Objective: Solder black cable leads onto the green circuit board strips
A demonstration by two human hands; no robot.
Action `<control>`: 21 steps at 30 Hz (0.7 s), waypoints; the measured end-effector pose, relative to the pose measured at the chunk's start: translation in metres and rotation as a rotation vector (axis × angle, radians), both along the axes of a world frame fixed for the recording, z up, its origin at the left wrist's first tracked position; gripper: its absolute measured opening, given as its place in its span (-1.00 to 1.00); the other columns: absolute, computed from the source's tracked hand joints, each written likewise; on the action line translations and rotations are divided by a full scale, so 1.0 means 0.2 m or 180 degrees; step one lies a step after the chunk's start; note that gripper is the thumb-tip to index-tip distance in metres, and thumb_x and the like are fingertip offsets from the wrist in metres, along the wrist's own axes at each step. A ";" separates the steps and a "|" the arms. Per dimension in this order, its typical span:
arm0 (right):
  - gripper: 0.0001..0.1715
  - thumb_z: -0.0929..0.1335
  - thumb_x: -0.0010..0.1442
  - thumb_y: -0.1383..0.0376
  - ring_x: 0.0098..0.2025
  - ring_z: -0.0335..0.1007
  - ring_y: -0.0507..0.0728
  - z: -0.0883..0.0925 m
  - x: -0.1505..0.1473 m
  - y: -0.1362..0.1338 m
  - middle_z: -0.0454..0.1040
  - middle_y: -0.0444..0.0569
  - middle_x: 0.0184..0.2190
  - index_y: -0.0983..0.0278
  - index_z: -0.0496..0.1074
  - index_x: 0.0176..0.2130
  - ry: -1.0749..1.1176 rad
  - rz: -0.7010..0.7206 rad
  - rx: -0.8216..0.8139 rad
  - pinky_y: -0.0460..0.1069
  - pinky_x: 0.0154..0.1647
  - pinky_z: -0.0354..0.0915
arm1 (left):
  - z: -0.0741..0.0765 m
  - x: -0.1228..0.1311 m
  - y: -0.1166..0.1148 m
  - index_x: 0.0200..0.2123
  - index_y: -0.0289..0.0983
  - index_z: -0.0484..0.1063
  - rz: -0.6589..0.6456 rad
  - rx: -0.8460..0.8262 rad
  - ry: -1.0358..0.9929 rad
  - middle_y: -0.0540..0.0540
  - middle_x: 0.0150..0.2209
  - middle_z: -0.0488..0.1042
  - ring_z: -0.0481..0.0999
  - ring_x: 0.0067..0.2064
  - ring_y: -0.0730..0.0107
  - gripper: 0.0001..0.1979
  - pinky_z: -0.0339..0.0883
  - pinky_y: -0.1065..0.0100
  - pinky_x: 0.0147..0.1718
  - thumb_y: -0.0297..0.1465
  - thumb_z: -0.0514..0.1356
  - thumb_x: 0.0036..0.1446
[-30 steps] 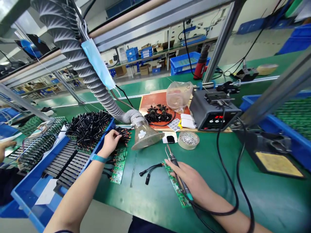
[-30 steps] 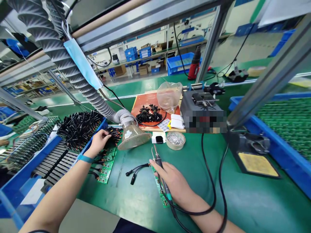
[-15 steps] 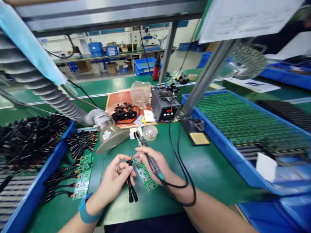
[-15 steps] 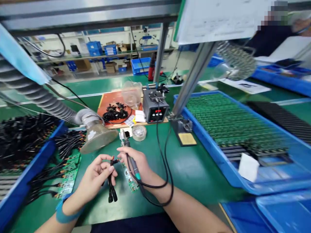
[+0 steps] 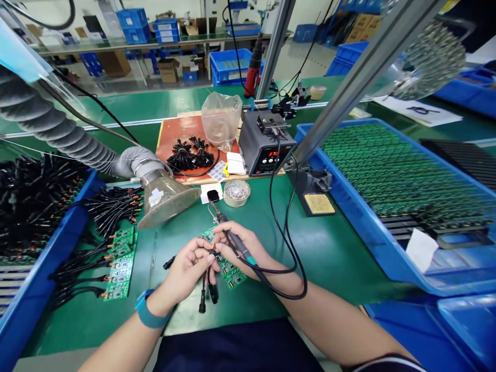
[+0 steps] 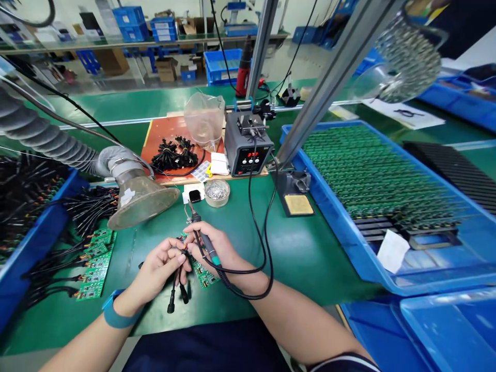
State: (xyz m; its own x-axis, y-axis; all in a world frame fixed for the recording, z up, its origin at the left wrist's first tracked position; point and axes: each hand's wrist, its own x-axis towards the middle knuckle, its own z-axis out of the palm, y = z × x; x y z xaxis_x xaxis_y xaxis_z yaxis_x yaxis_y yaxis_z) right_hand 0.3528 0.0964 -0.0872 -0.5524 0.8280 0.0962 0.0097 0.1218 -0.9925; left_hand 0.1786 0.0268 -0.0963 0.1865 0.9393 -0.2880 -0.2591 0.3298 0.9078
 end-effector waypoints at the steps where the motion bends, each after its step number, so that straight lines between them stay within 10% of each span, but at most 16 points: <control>1: -0.70 0.39 0.23 0.24 -0.35 0.49 0.05 0.00 0.00 0.00 0.54 -0.08 -0.28 0.21 0.41 -0.02 -0.0002 0.0008 -0.0012 -0.08 -0.37 0.40 | 0.00 0.00 0.00 -0.15 -0.24 0.29 -0.0009 -0.0001 -0.0003 -0.02 -0.43 0.59 0.56 -0.57 0.41 -0.56 0.32 0.50 -0.62 -0.09 0.38 0.18; 12: -0.66 0.41 0.21 0.26 -0.41 0.41 0.01 -0.04 -0.01 -0.01 0.49 -0.12 -0.32 0.22 0.41 -0.01 -0.0018 0.0037 -0.0145 -0.12 -0.45 0.32 | -0.04 0.01 -0.03 -0.15 -0.23 0.24 0.0145 0.0084 0.0337 0.00 -0.44 0.57 0.52 -0.55 0.45 -0.55 0.31 0.48 -0.57 -0.07 0.34 0.19; 21: -0.66 0.41 0.12 0.29 -0.44 0.42 -0.01 -0.05 -0.03 -0.03 0.50 -0.12 -0.33 0.21 0.44 -0.06 -0.0084 -0.0110 -0.0294 -0.15 -0.49 0.33 | -0.08 0.04 -0.07 -0.19 -0.25 0.33 0.0557 0.1150 0.1670 -0.01 -0.46 0.53 0.42 -0.49 0.49 -0.82 0.26 0.45 -0.48 -0.28 0.23 0.30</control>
